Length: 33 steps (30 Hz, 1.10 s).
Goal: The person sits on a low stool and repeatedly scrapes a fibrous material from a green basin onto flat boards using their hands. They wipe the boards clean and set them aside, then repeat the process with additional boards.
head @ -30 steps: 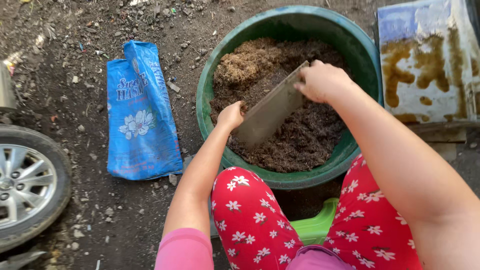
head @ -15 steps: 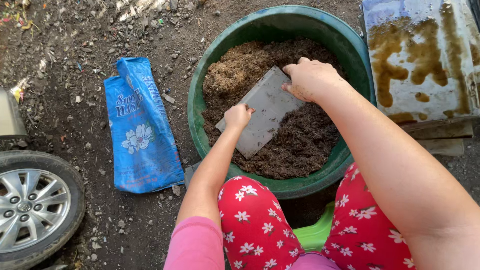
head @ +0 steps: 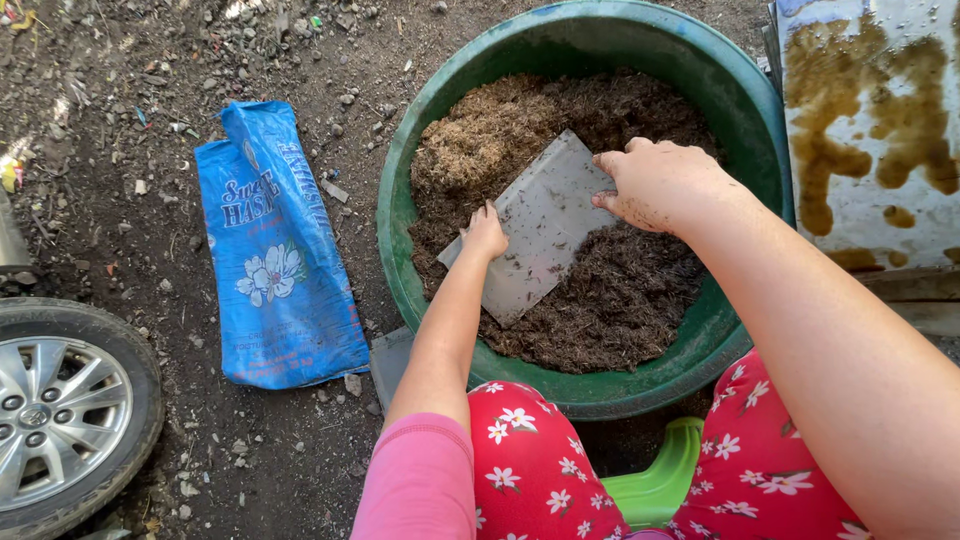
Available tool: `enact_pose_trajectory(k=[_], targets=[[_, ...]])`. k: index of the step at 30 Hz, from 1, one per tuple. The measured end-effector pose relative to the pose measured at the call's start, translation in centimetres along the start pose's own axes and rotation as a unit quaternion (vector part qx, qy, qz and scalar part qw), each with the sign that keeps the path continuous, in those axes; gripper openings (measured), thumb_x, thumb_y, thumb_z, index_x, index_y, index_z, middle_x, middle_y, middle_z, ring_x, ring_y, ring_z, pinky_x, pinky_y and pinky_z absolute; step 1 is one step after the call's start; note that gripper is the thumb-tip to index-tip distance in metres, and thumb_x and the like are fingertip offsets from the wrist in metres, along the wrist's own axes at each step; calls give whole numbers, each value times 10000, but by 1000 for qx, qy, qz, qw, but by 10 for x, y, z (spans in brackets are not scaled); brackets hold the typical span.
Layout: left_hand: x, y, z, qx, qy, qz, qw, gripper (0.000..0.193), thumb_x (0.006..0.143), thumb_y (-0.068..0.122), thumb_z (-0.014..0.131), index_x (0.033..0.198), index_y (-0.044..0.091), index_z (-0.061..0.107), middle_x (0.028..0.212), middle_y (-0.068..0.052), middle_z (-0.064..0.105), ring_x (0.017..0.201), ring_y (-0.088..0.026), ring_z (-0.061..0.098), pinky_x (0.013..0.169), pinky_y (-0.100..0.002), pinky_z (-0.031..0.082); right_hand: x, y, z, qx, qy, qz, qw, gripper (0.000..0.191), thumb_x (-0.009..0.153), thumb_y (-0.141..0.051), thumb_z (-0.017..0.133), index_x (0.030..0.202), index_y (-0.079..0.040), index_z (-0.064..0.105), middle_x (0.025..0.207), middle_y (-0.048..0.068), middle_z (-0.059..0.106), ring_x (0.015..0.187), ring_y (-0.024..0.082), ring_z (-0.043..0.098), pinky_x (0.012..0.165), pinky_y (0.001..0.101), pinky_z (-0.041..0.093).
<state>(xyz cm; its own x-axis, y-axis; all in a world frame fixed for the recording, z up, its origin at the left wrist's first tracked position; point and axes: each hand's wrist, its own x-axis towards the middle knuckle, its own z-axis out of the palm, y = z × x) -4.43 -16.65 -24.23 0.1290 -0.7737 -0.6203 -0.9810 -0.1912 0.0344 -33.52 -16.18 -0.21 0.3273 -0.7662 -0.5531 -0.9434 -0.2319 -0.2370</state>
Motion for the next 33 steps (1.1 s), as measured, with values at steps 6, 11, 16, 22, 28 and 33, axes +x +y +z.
enact_pose_trajectory(k=[6, 11, 16, 22, 28, 33], targets=[[-22, 1, -17, -46, 26, -10, 999, 583, 947, 515, 662, 1382, 139, 566, 1245, -104, 687, 1206, -264, 628, 1177, -566, 340, 5, -2, 0, -16, -28, 13, 999, 627, 1001, -531, 536, 1563, -279, 416, 1456, 134, 528, 1319, 356, 552, 1031, 519, 520], [-47, 17, 11, -95, 165, 160, 969, 317, 949, 335, 685, 1175, 113, 697, 996, -115, 754, 939, -304, 734, 839, -458, 575, 7, -8, -2, -25, -22, 7, 999, 639, 1007, -527, 528, 1582, -290, 377, 1486, 136, 503, 1325, 361, 544, 1033, 530, 518], [-73, 11, 3, -85, 244, 170, 951, 186, 999, 101, 547, 1141, 111, 666, 966, -96, 782, 819, -272, 769, 713, -426, 594, 14, -8, 0, -29, -46, 27, 998, 632, 1029, -522, 511, 1600, -295, 364, 1512, 132, 507, 1345, 355, 549, 1067, 548, 497], [-143, -59, -98, 74, 462, 203, 860, 110, 943, 68, 610, 1001, 159, 635, 835, -64, 705, 750, -306, 716, 634, -453, 555, 21, 15, 13, -1, 31, -13, 999, 659, 980, -562, 556, 1575, -318, 410, 1517, 152, 496, 1333, 392, 532, 1062, 542, 474], [-177, -121, -118, 119, 457, 163, 866, 165, 919, 68, 579, 1027, 177, 640, 856, -54, 707, 755, -298, 712, 625, -457, 547, 48, 40, 30, -29, 52, -30, 998, 662, 984, -576, 556, 1577, -304, 444, 1488, 184, 546, 1305, 421, 555, 1053, 554, 479], [-168, -146, -75, 195, 427, 202, 859, 120, 918, 120, 567, 1012, 157, 632, 838, -62, 695, 763, -302, 719, 645, -472, 551, 71, 51, 41, -41, 57, -21, 997, 687, 970, -607, 545, 1589, -328, 438, 1475, 164, 576, 1291, 407, 579, 1049, 548, 487]])
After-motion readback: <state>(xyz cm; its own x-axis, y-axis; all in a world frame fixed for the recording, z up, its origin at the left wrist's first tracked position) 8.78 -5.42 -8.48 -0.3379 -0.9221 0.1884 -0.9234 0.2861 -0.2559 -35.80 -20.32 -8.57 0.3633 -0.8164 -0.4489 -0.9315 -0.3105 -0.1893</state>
